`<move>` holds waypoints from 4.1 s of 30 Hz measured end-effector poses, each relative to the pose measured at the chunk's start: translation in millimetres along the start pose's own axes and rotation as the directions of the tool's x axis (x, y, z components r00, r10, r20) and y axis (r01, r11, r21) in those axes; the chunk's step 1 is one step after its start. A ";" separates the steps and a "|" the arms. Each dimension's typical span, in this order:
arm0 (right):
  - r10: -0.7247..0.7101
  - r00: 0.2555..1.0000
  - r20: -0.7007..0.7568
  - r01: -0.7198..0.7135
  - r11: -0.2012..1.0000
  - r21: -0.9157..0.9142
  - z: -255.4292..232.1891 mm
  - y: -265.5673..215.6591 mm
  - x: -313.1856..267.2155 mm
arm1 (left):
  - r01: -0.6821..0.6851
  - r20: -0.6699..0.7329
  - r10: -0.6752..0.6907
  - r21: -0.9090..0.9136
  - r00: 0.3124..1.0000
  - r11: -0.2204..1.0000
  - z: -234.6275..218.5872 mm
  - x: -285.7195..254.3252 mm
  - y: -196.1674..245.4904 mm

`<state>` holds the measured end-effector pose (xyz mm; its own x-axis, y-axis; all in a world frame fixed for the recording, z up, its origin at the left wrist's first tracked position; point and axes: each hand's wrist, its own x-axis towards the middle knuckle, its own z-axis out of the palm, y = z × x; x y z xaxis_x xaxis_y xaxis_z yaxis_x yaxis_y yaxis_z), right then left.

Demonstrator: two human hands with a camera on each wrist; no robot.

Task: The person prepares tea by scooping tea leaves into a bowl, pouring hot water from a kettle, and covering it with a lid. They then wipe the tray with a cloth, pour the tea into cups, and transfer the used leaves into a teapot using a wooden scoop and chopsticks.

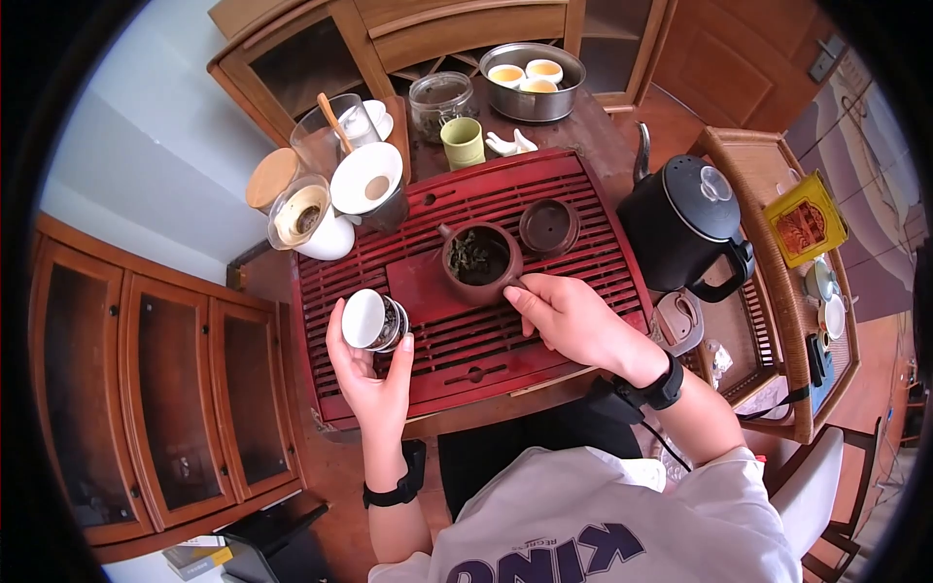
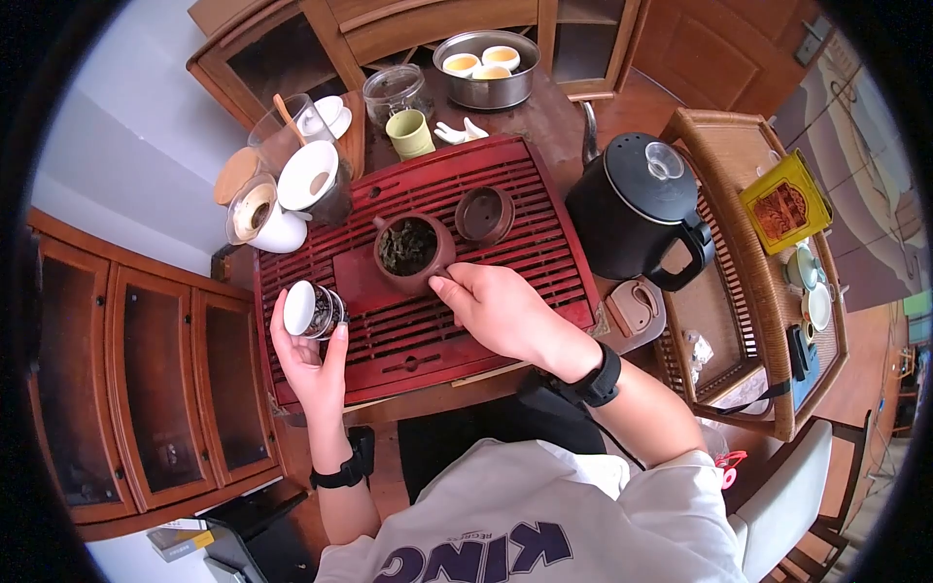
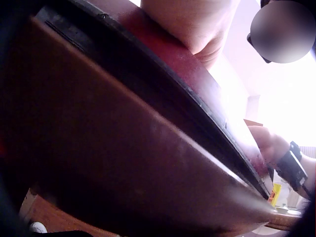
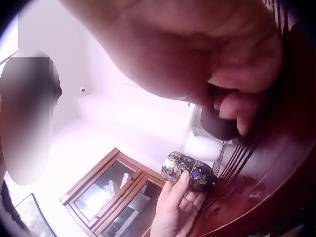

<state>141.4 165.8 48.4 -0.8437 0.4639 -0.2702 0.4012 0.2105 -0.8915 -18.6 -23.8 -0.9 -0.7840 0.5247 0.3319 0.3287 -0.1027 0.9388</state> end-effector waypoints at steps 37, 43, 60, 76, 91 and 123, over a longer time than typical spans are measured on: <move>-0.157 0.934 -0.320 0.313 0.792 0.524 35.6 -14.7 -27.4 | -0.352 0.224 0.334 0.046 0.916 0.935 7.5 -22.1 64.6; -0.342 0.845 -0.411 0.482 0.820 0.310 45.0 -8.7 -28.7 | 0.353 0.501 -0.176 -0.285 0.847 0.891 38.1 -23.4 70.9; -0.604 0.757 -0.248 0.512 0.785 -0.351 58.9 -5.5 -44.0 | 0.263 0.380 -0.134 -0.313 0.915 0.913 58.4 -19.3 55.0; -0.666 0.728 -0.160 0.595 0.731 -0.335 54.4 4.8 -45.4 | 0.119 0.372 -0.097 -0.036 0.923 0.992 45.6 -26.3 46.9; -0.588 0.706 -0.395 0.526 0.809 -0.262 6.1 12.4 -53.1 | 0.417 0.418 -0.359 -0.053 0.835 0.907 25.8 -24.7 57.4; -0.718 0.566 0.405 0.754 0.252 -0.607 56.4 48.7 -65.9 | -0.020 0.446 -0.209 0.456 0.870 0.890 14.3 -23.9 48.9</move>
<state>196.4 96.9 2.3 -0.9100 -0.2369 0.3403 -0.3183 0.9251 -0.2071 23.8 -29.3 35.7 -0.5159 0.8551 0.0519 0.5484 0.2831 0.7869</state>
